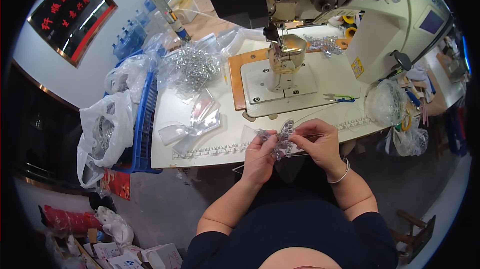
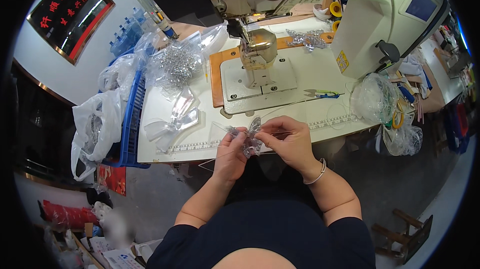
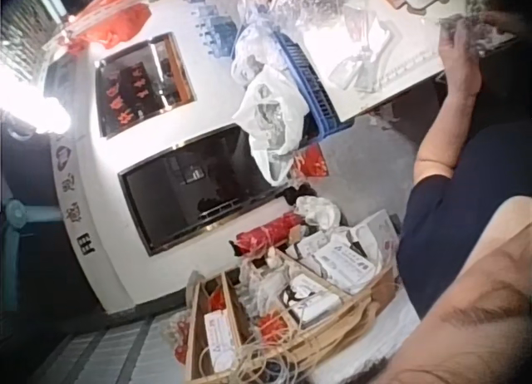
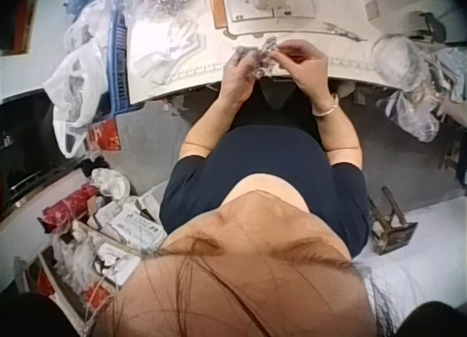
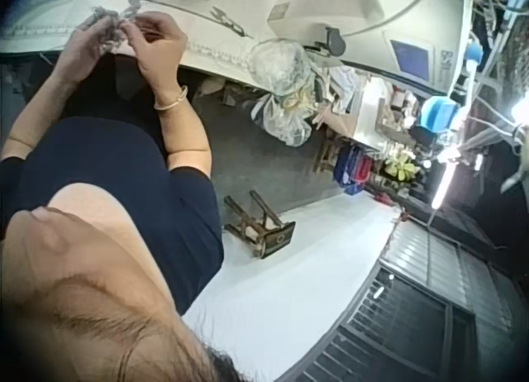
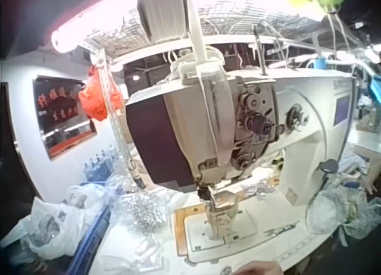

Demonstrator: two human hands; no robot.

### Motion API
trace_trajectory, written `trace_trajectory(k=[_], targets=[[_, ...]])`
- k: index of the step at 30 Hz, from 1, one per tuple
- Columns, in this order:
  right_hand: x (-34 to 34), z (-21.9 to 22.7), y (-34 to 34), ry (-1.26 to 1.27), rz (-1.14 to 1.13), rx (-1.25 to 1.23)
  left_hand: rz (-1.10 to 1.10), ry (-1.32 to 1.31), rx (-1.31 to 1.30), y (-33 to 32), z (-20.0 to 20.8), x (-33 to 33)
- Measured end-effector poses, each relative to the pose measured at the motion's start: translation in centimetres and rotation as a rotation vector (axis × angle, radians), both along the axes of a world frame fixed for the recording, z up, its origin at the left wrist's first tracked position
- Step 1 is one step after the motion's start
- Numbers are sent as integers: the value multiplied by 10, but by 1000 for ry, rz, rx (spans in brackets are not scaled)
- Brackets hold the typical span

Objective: The person assembles small, shiny, star-shaped decorations by hand, then uses a sewing machine to stitch them. They repeatedly pick up a decoration, align it under the needle, sew it, and trim the thread. The process is repeated for multiple units throughout the clip.

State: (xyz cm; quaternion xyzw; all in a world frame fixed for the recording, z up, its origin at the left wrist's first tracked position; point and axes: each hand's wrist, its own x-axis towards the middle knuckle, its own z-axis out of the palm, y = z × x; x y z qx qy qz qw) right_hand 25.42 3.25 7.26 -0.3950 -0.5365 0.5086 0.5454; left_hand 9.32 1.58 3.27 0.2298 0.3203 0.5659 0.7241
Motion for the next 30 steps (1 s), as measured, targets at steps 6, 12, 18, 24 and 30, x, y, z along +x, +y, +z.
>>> trace_trajectory(k=[6, 12, 18, 24, 30], targets=[[2, 5, -2, -130, -37, 36, -122, -31, 12, 1, 11, -18], [3, 0, 1, -80, -48, -7, -141, 49, 19, 2, 14, -21], [5, 3, 1, -106, -42, -80, -140, 76, 23, 2, 14, -21], [6, 0, 1, -162, -68, -12, -142, 78, 27, 1, 12, -21], [6, -1, 0, -170, -85, -16, -151, 87, 23, 1, 12, -21]])
